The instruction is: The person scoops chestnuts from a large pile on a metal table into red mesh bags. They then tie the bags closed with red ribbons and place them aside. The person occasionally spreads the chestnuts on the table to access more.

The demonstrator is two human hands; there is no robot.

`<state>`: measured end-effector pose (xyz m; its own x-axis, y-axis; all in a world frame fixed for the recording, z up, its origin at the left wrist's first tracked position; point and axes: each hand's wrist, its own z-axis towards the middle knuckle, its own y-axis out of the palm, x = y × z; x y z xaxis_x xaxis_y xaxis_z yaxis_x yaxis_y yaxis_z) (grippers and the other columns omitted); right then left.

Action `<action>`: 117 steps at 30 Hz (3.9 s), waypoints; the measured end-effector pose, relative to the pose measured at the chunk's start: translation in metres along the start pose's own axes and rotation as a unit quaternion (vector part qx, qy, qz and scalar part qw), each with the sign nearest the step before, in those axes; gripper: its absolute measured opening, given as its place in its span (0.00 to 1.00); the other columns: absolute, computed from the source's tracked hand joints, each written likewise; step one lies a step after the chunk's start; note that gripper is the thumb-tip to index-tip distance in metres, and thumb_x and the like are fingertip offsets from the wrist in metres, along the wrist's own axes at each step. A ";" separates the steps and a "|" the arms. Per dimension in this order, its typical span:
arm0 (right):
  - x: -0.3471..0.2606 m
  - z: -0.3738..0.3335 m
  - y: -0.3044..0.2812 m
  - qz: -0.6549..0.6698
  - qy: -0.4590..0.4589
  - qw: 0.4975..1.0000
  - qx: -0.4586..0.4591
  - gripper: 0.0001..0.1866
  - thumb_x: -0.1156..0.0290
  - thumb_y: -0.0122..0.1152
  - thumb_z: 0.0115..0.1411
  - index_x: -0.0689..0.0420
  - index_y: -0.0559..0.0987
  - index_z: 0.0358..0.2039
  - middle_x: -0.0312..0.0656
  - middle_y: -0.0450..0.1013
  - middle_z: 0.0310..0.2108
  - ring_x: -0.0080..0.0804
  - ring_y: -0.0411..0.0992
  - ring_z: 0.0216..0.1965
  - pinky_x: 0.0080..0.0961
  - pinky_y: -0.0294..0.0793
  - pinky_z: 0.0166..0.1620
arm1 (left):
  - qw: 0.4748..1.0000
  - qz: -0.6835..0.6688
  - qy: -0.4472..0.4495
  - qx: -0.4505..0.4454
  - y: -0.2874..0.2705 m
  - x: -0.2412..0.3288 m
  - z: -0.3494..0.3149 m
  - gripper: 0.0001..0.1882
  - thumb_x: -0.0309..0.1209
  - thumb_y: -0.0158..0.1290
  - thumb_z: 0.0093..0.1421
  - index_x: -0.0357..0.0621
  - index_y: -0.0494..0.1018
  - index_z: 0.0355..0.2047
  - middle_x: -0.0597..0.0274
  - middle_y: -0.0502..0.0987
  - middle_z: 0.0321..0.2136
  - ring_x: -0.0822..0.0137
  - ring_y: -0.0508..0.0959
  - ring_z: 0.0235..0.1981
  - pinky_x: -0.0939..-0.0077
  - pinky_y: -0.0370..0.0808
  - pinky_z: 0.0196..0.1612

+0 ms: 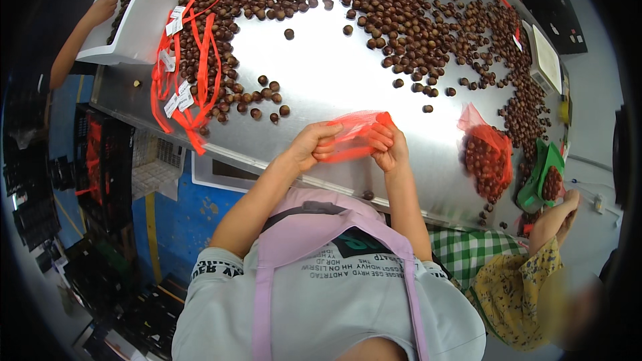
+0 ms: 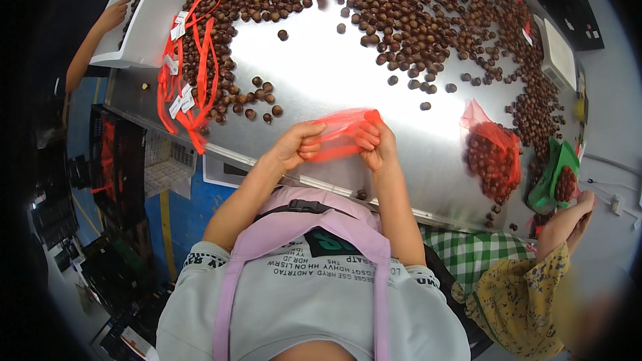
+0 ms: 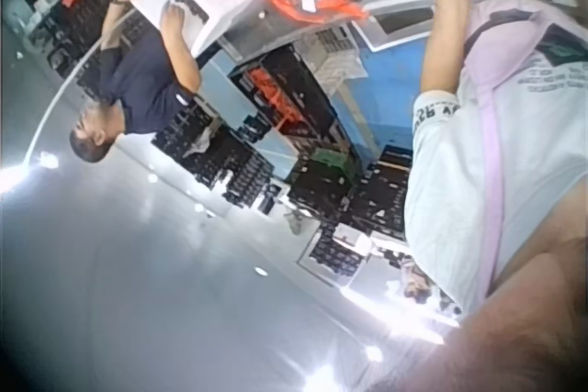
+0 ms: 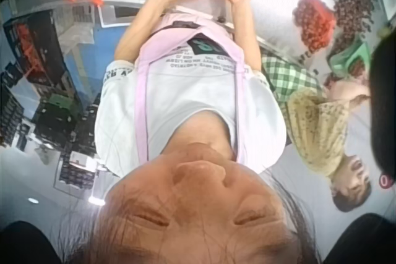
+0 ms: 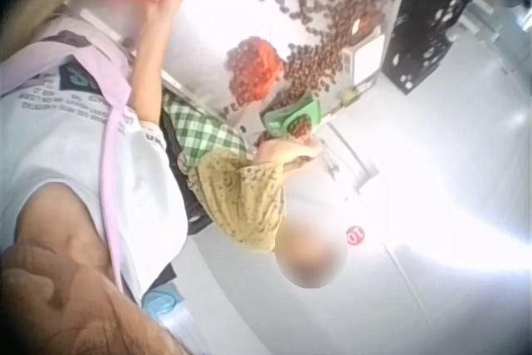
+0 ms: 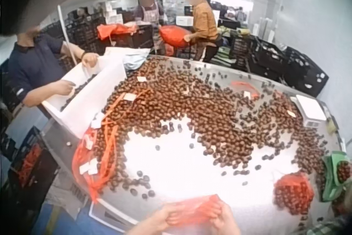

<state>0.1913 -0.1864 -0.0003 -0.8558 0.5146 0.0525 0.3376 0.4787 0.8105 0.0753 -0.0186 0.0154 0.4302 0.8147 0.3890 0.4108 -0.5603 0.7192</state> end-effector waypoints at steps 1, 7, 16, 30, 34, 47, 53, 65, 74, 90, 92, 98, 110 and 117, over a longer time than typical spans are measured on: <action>-0.004 -0.001 -0.003 -0.006 0.012 1.000 -0.020 0.10 0.71 0.36 0.63 0.56 0.68 0.27 0.27 0.52 0.10 0.14 0.50 0.09 0.13 0.46 0.11 | 0.998 0.061 -0.018 0.016 0.006 0.005 -0.001 0.08 0.34 0.46 0.60 0.46 0.67 0.26 0.77 0.53 0.10 0.83 0.50 0.09 0.86 0.47 0.11; -0.024 -0.013 -0.004 -0.250 0.048 0.967 -0.004 0.10 0.65 0.43 0.63 0.57 0.70 0.29 0.25 0.47 0.07 0.14 0.45 0.07 0.13 0.43 0.11 | 0.996 0.064 -0.041 0.052 0.008 0.008 0.014 0.10 0.35 0.45 0.61 0.42 0.69 0.33 0.78 0.51 0.09 0.83 0.47 0.08 0.86 0.46 0.11; -0.077 -0.028 -0.016 0.012 -0.125 0.990 0.056 0.15 0.67 0.36 0.65 0.65 0.70 0.40 0.24 0.46 0.08 0.14 0.41 0.08 0.13 0.41 0.12 | 0.968 -0.217 -0.122 0.037 0.043 -0.004 0.094 0.14 0.33 0.34 0.65 0.36 0.66 0.40 0.77 0.49 0.07 0.80 0.45 0.06 0.86 0.45 0.08; -0.229 0.093 0.016 -0.239 -0.216 0.909 0.265 0.17 0.67 0.38 0.65 0.67 0.72 0.34 0.28 0.58 0.13 0.16 0.44 0.09 0.14 0.41 0.10 | 0.854 -0.493 -0.039 0.159 0.078 0.026 0.234 0.07 0.20 0.33 0.54 0.32 0.63 0.28 0.62 0.65 0.18 0.78 0.61 0.10 0.89 0.65 0.13; -0.241 0.149 0.052 -0.370 -0.193 0.883 0.216 0.13 0.68 0.40 0.63 0.58 0.69 0.23 0.33 0.61 0.14 0.19 0.51 0.08 0.16 0.43 0.08 | 0.796 -0.562 0.033 0.220 0.072 0.062 0.236 0.06 0.20 0.35 0.53 0.36 0.63 0.26 0.64 0.65 0.18 0.78 0.61 0.11 0.88 0.67 0.15; -0.096 0.273 0.165 -0.637 -0.104 0.747 0.162 0.15 0.61 0.42 0.63 0.53 0.68 0.22 0.32 0.61 0.13 0.22 0.56 0.12 0.19 0.55 0.14 | 0.732 -0.605 0.225 0.221 -0.026 0.148 0.163 0.12 0.22 0.40 0.56 0.45 0.60 0.16 0.74 0.59 0.10 0.79 0.61 0.11 0.87 0.69 0.18; -0.033 0.322 0.160 -0.640 -0.077 0.755 0.121 0.10 0.68 0.39 0.57 0.53 0.72 0.30 0.34 0.66 0.17 0.22 0.60 0.14 0.19 0.53 0.13 | 0.732 -0.535 0.307 0.289 -0.075 0.175 0.116 0.12 0.25 0.44 0.56 0.45 0.62 0.15 0.70 0.64 0.12 0.74 0.66 0.15 0.81 0.70 0.23; 0.057 0.381 0.205 -0.630 -0.168 0.746 0.138 0.18 0.58 0.41 0.63 0.58 0.73 0.28 0.39 0.71 0.19 0.23 0.63 0.14 0.21 0.60 0.13 | 0.727 -0.323 0.372 0.478 -0.135 0.264 0.083 0.08 0.27 0.45 0.59 0.35 0.68 0.26 0.62 0.71 0.20 0.73 0.66 0.16 0.76 0.70 0.20; 0.056 0.456 0.205 -0.676 -0.265 0.683 0.079 0.19 0.58 0.44 0.59 0.65 0.72 0.31 0.47 0.71 0.30 0.33 0.69 0.29 0.32 0.69 0.33 | 0.723 0.112 0.303 0.611 -0.196 0.321 0.088 0.15 0.33 0.48 0.56 0.30 0.70 0.23 0.50 0.73 0.18 0.61 0.74 0.17 0.67 0.70 0.21; 0.083 0.445 0.252 -0.642 -0.152 0.751 0.018 0.35 0.42 0.32 0.60 0.60 0.63 0.54 0.47 0.62 0.53 0.37 0.61 0.54 0.34 0.61 0.54 | 0.808 0.229 0.288 0.459 -0.208 0.385 0.084 0.32 0.52 0.30 0.61 0.35 0.68 0.45 0.45 0.73 0.30 0.54 0.73 0.30 0.63 0.68 0.36; 0.101 0.419 0.287 -0.663 -0.079 0.744 0.023 0.33 0.42 0.35 0.59 0.57 0.65 0.53 0.45 0.65 0.50 0.35 0.64 0.51 0.34 0.64 0.53 | 0.894 0.206 0.197 0.345 -0.201 0.405 0.074 0.36 0.55 0.32 0.60 0.36 0.58 0.55 0.51 0.69 0.42 0.70 0.64 0.15 0.75 0.61 0.17; 0.078 0.448 0.284 -0.657 0.002 0.754 0.022 0.28 0.46 0.37 0.60 0.54 0.67 0.49 0.42 0.69 0.45 0.31 0.71 0.42 0.28 0.73 0.44 | 0.891 0.303 0.149 0.304 -0.196 0.429 0.089 0.31 0.57 0.35 0.58 0.44 0.68 0.47 0.66 0.71 0.28 0.77 0.61 0.17 0.82 0.56 0.17; 0.086 0.423 0.292 -0.706 0.028 0.708 -0.017 0.28 0.45 0.43 0.57 0.53 0.70 0.48 0.39 0.72 0.40 0.25 0.71 0.36 0.19 0.72 0.38 | 0.852 0.426 0.159 0.259 -0.184 0.421 0.109 0.24 0.46 0.42 0.56 0.39 0.72 0.43 0.56 0.73 0.43 0.66 0.71 0.43 0.73 0.66 0.47; 0.079 0.367 0.270 -0.742 -0.103 0.661 -0.055 0.20 0.58 0.57 0.55 0.60 0.76 0.41 0.37 0.73 0.33 0.21 0.69 0.35 0.16 0.68 0.39 | 0.784 0.518 0.177 0.291 -0.169 0.390 0.066 0.21 0.36 0.54 0.50 0.42 0.73 0.44 0.62 0.76 0.31 0.73 0.73 0.33 0.79 0.68 0.38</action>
<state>0.3583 0.2443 0.0087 -0.1381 -0.3711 -0.9182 -0.8525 0.5166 -0.0805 0.2265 0.3845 0.0078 0.5684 -0.1912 0.8002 0.3291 -0.8386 -0.4341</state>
